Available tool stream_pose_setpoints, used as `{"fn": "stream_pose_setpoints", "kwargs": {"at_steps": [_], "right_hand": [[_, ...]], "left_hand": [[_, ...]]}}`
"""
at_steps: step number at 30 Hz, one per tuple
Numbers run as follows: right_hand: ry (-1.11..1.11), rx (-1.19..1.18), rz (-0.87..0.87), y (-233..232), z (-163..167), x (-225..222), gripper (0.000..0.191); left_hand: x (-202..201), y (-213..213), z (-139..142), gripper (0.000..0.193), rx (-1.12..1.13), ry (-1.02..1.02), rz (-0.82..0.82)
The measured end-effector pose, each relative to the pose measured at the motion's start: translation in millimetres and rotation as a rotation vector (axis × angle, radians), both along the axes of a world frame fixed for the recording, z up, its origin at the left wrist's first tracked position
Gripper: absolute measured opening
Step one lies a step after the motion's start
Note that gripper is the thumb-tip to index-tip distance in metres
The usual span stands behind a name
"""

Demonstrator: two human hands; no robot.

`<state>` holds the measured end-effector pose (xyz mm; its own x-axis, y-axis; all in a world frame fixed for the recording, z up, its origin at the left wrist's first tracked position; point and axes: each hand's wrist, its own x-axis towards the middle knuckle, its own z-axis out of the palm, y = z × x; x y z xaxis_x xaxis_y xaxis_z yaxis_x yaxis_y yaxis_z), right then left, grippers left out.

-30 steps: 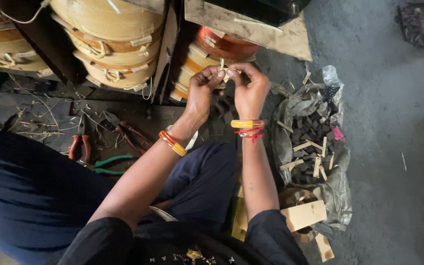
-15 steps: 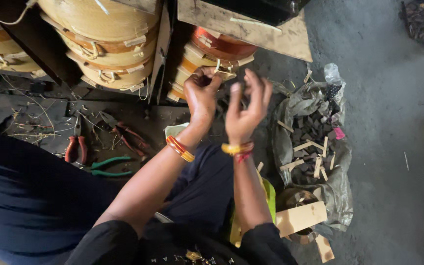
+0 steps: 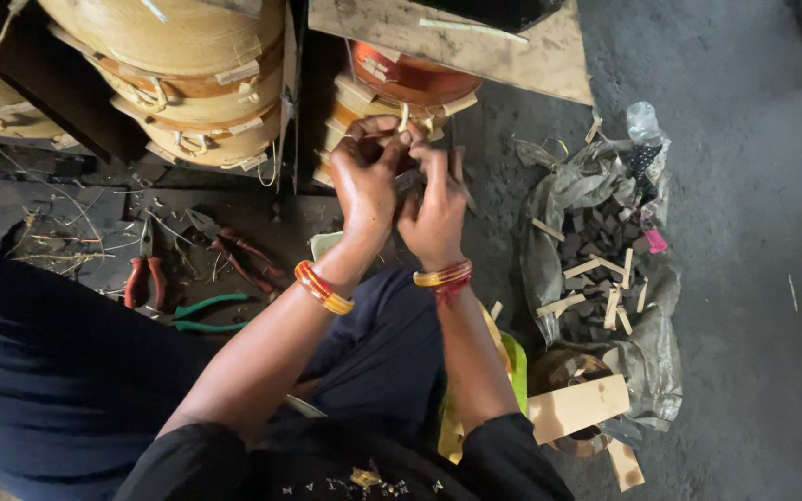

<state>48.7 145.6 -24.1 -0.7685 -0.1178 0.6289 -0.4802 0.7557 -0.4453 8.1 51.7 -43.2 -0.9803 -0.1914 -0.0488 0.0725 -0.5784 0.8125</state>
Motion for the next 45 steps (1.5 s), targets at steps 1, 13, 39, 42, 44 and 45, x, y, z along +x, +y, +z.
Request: {"fn": "stream_pose_setpoints", "kwargs": {"at_steps": [1,13,39,42,44,45], "right_hand": [[-0.051,-0.036,0.02,3,4,-2,0.047],[-0.134,-0.041,0.151,20,13,-18,0.056],[0.003,-0.08,-0.453,-5,10,-35,0.007],[-0.092,-0.048,-0.458,1,18,-44,0.009],[-0.262,-0.039,-0.49,5,22,-49,0.015],[-0.245,-0.032,-0.466,7,24,-50,0.014]], "left_hand": [[-1,-1,-1,0.018,-0.012,0.013,0.017],[-2,-16,4,0.013,-0.101,-0.146,-0.126],[-13,6,-25,0.018,0.101,0.06,-0.186],[-6,8,-20,0.018,0.039,0.041,-0.103],[-4,7,-16,0.018,0.06,0.049,-0.104],[-4,7,-14,0.018,0.068,0.053,-0.104]]}}
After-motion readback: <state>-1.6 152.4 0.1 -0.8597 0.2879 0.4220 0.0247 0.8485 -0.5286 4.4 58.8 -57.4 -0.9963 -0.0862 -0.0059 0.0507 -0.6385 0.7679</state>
